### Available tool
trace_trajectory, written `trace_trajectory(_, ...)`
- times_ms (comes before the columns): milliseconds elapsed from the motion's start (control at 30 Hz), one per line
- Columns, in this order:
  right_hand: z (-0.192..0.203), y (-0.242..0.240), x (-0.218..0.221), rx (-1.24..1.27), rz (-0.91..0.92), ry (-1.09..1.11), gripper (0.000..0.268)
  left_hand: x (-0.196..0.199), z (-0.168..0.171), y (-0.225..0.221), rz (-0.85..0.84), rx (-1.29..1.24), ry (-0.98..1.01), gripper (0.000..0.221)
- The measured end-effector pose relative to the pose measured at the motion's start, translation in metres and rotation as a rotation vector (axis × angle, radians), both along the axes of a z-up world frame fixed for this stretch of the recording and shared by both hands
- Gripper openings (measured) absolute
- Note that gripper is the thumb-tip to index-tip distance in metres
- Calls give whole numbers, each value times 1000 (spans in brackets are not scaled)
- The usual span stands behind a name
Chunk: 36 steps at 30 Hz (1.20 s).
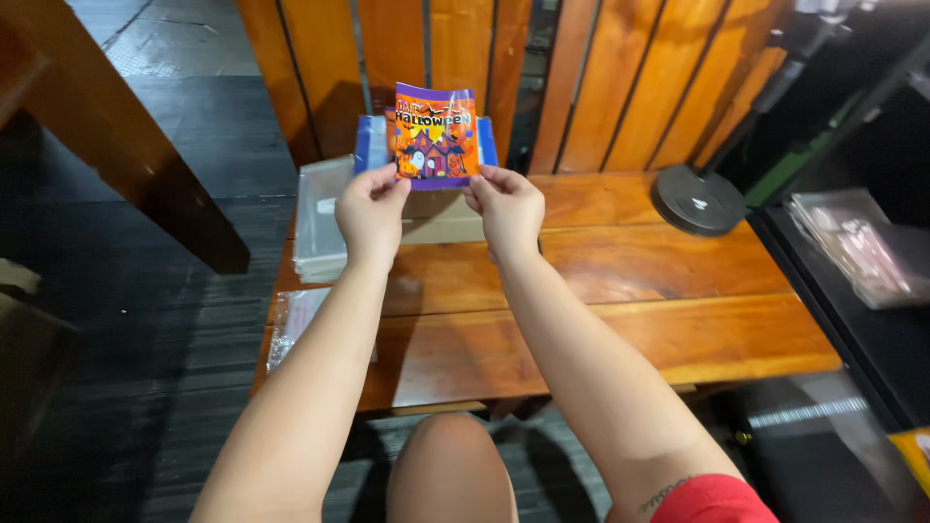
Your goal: The person picks up various packets from a shelf and places them on a wooden chair.
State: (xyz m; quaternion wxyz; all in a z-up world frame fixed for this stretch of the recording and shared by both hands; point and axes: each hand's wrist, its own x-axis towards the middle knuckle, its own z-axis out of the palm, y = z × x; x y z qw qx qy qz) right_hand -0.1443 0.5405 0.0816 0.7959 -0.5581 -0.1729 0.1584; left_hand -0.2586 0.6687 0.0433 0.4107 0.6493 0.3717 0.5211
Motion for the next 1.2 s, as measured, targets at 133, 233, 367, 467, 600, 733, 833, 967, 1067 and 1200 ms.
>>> trace_trajectory(133, -10, 48, 20, -33, 4, -32, 25, 14, -8, 34, 105, -21, 116, 27)
trace_trajectory(233, -5, 59, 21, -129, -18, -90, 20, 19, -7, 42, 146, -38, 206, 28)
trace_trajectory(367, 1, 61, 20, -214, -24, -106, 21, 19, -1, 37, 173, -7, 332, 25)
trace_trajectory(467, 6, 53, 17, -304, -37, -149, 22, 18, 4, 30, 159, 54, 355, 23)
trace_trajectory(600, -14, 60, 32, -616, -97, -409, 22, 19, -3, 33, 161, 143, 358, 20)
trace_trajectory(733, -27, 62, 37, -661, -92, -531, 28, 15, -5, 30, 155, 181, 371, 18)
trace_trajectory(833, -29, 58, 39, -664, -58, -628, 41, 12, -7, 27, 115, 202, 374, 18)
trace_trajectory(967, -36, 62, 45, -702, -39, -719, 34, 11, -14, 28, 106, 285, 416, 17)
trace_trajectory(1067, -36, 64, 46, -713, -33, -739, 32, 12, -17, 32, 106, 298, 411, 14)
trace_trajectory(1200, -40, 64, 49, -737, -12, -733, 33, 13, -20, 32, 105, 320, 381, 12)
